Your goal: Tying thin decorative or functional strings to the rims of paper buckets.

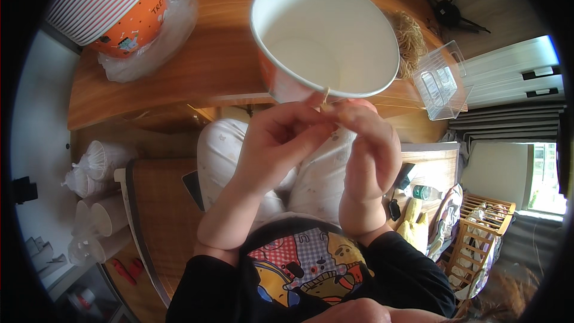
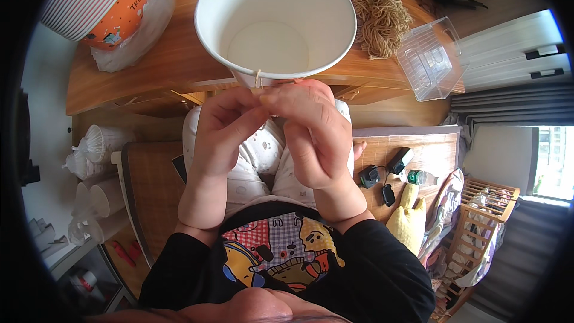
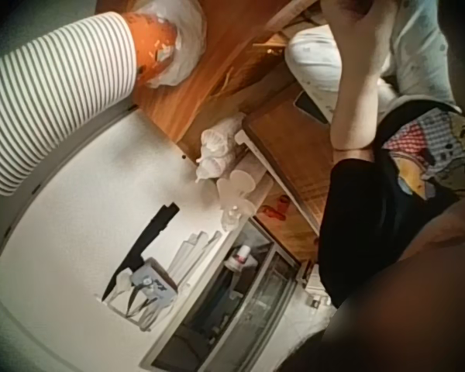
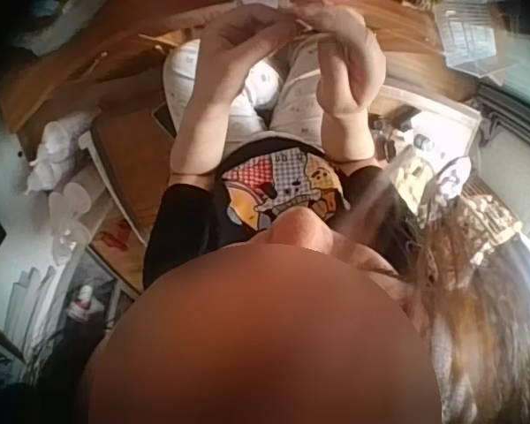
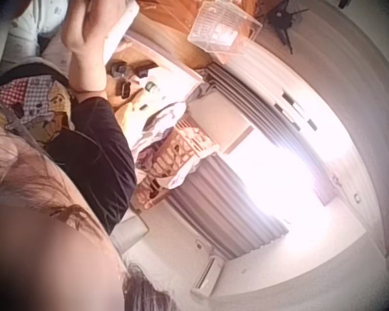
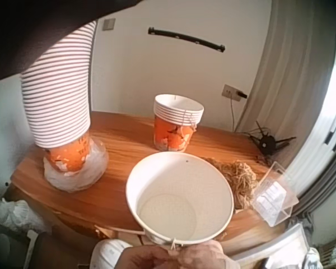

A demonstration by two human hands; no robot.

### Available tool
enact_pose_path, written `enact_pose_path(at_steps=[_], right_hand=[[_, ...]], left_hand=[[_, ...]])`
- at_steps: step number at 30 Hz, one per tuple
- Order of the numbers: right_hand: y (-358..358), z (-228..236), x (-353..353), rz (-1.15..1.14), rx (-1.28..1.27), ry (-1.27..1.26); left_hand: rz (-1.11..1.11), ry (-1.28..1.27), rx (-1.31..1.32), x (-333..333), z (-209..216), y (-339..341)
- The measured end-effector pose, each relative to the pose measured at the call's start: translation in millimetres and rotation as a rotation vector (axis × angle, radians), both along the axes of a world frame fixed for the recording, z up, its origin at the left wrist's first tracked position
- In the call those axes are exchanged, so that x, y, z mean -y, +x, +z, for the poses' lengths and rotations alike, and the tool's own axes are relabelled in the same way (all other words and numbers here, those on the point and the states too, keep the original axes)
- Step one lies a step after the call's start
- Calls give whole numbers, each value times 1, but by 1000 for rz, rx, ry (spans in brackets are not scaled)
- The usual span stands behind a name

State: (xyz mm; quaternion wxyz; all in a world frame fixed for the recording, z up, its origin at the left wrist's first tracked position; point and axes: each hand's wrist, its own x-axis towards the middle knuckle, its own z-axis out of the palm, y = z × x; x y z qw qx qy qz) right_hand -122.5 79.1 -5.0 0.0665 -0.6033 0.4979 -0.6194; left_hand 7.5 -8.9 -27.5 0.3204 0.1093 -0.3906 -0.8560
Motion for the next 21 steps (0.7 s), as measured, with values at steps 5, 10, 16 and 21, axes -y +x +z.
enact_pose_path(at_steps=[5, 10, 16, 21], right_hand=[[4, 7, 1, -15, -2, 15], [7, 7, 2, 31, 51, 30], [4, 4, 2, 27, 87, 38], [3, 7, 2, 28, 108, 41]], left_hand=[[6, 17, 13, -2, -1, 0], [-57, 23, -41, -1, -1, 2], [-107, 84, -54, -3, -1, 2], [-121, 115, -26, -5, 0, 2]])
